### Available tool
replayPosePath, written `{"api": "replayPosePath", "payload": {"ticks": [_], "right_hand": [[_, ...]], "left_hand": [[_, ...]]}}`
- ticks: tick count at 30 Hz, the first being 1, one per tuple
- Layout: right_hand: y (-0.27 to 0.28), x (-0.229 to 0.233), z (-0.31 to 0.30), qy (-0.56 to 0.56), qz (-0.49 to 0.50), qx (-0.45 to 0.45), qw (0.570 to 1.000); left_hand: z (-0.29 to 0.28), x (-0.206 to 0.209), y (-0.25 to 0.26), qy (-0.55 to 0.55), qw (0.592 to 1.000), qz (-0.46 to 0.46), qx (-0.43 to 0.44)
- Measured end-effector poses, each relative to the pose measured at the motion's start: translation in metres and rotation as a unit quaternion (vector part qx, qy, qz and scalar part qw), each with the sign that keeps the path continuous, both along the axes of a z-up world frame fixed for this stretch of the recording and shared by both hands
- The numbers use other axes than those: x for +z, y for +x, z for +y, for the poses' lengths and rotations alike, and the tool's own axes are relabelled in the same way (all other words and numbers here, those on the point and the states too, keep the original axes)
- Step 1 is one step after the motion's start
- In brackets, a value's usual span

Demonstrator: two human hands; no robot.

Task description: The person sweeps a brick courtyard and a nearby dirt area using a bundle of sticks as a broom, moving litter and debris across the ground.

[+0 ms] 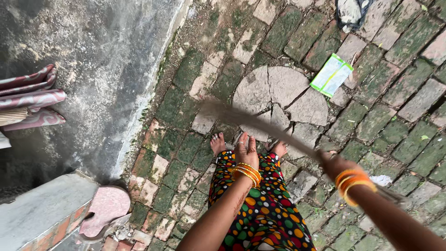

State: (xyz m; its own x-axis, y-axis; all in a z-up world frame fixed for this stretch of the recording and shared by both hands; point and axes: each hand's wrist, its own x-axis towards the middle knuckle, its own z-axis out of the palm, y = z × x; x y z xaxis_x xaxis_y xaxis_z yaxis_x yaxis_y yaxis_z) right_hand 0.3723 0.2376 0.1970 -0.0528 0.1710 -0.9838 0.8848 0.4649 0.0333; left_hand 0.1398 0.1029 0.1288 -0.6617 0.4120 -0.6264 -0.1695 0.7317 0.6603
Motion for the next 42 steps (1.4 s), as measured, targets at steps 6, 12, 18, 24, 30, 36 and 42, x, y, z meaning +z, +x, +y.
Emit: {"api": "replayPosePath", "payload": {"ticks": [6, 12, 18, 24, 30, 36, 42], "right_hand": [[0.059, 0.02, 0.026, 0.178, 0.032, -0.171, 0.969], [0.088, -0.001, -0.043, 0.063, 0.128, -0.067, 0.987], [0.024, -0.04, -0.021, 0.013, 0.036, -0.144, 0.989], [0.041, -0.018, -0.014, 0.151, 0.063, -0.304, 0.938], [0.065, -0.008, -0.071, 0.027, 0.035, -0.192, 0.98], [0.036, -0.032, -0.06, -0.02, 0.012, -0.338, 0.941], [0.053, 0.022, -0.047, 0.074, 0.058, -0.375, 0.922]], "left_hand": [[-0.019, -0.002, 0.003, -0.001, 1.0, -0.02, 0.011], [-0.021, -0.015, 0.015, 0.017, 0.999, -0.006, 0.029], [-0.017, -0.018, 0.013, 0.003, 0.999, -0.014, 0.033], [-0.024, -0.024, 0.017, 0.002, 0.993, -0.077, 0.084], [-0.02, -0.037, 0.031, -0.014, 0.99, -0.094, 0.107], [-0.024, -0.048, 0.035, 0.036, 0.99, -0.078, 0.112], [-0.032, -0.045, 0.021, 0.001, 0.989, -0.083, 0.121]]}}
